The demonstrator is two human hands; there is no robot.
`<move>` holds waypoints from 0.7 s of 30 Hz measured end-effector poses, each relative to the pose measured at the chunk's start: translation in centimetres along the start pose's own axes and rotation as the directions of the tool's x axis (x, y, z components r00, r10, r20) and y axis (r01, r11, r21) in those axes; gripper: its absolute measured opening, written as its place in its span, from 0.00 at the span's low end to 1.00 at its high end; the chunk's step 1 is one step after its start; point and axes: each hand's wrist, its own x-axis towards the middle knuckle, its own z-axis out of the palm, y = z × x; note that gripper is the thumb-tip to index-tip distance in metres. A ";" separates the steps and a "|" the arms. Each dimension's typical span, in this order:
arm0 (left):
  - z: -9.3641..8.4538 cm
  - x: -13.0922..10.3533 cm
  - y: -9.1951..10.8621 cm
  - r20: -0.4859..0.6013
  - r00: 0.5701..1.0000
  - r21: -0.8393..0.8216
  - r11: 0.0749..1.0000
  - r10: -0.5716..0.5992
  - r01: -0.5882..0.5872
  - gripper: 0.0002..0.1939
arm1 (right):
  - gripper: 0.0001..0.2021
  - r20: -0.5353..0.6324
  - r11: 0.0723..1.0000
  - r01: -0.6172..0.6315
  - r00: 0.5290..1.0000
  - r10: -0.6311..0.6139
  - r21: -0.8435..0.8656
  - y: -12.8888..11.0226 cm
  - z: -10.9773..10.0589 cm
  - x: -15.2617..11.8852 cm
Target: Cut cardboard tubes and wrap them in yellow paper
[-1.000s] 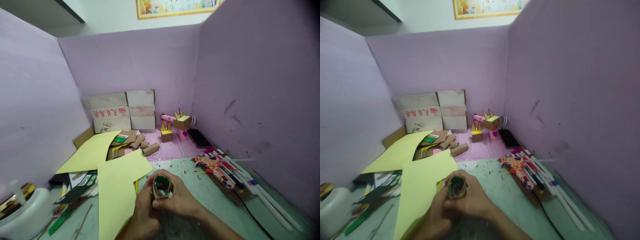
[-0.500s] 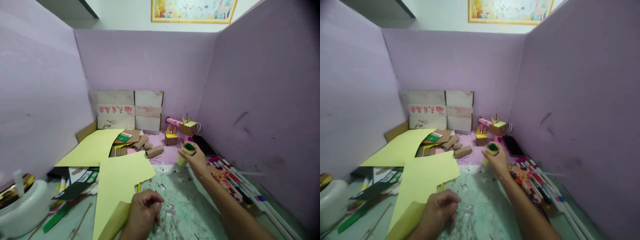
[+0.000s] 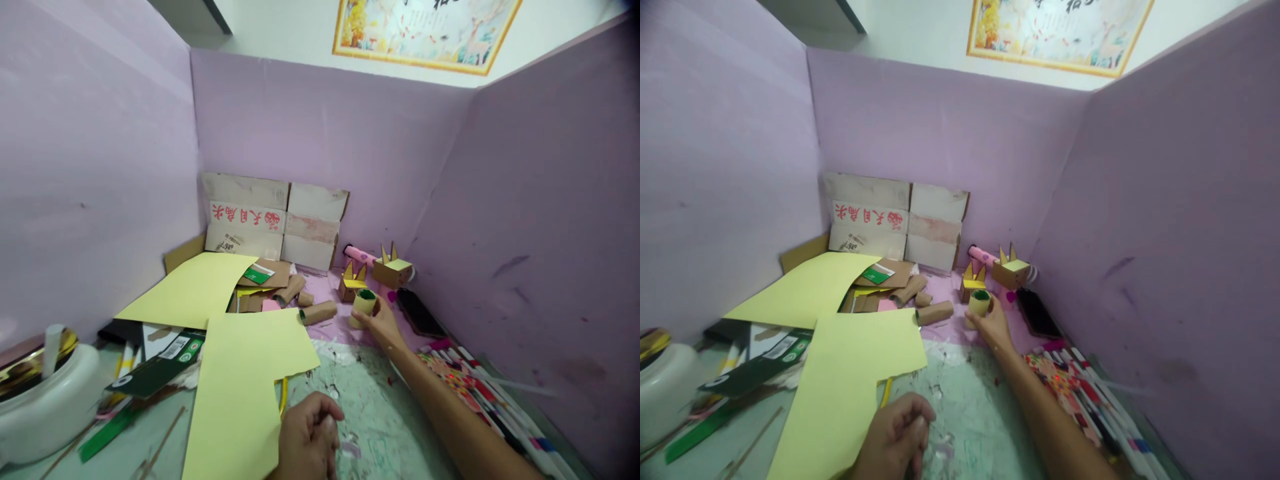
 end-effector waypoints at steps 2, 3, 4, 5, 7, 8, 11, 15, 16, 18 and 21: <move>0.0 0.1 0.0 0.003 1.000 -0.051 0.999 0.018 -0.018 0.15 | 0.31 -0.062 0.999 0.017 0.998 -0.019 -0.030 -1.4 -1.3 -1.7; 0.0 0.1 0.2 -0.002 1.000 -0.082 0.996 0.023 -0.023 0.16 | 0.30 -0.086 0.999 0.032 0.996 -0.036 -0.041 -2.2 -2.1 -3.0; -0.1 0.0 0.4 -0.009 1.000 -0.112 0.994 0.019 -0.020 0.17 | 0.27 -0.080 0.998 0.048 0.995 -0.051 -0.041 -2.9 -2.8 -4.6; -0.1 0.0 0.7 -0.014 1.000 -0.132 0.991 0.010 -0.012 0.20 | 0.22 -0.021 0.998 0.062 0.998 -0.062 -0.029 -3.7 -3.4 -6.3; -0.2 -0.2 1.4 -0.021 1.000 -0.133 0.991 -0.009 0.007 0.28 | 0.11 0.228 0.991 0.132 0.966 -0.125 -0.016 -4.8 -4.3 -9.8; -0.2 -0.3 1.7 -0.024 1.000 -0.118 0.993 -0.015 0.012 0.31 | 0.09 0.275 0.990 0.141 0.952 -0.135 -0.001 -5.2 -4.6 -11.2; -0.1 -0.6 2.5 -0.033 0.999 -0.067 0.998 -0.017 0.015 0.37 | 0.09 0.388 0.986 0.166 0.907 -0.163 0.027 -5.5 -4.9 -14.0; 0.2 -0.9 2.9 -0.002 1.000 -0.023 1.000 -0.013 0.013 0.41 | 0.08 0.483 0.935 0.355 0.817 -0.315 0.008 -5.3 -4.8 -14.7; 0.3 -1.0 2.9 0.006 1.000 -0.017 1.000 -0.011 0.012 0.42 | 0.07 0.491 0.918 0.397 0.800 -0.345 -0.002 -5.2 -4.8 -14.7; 0.4 -1.1 2.7 0.021 1.000 -0.013 1.000 -0.005 0.005 0.46 | 0.06 0.501 0.874 0.484 0.769 -0.397 -0.051 -5.2 -4.7 -14.8; -0.1 -1.0 1.9 0.078 0.997 -0.046 0.999 -0.008 0.012 0.49 | 0.09 0.472 0.754 0.633 0.726 -0.500 -0.175 -4.7 -4.4 -15.0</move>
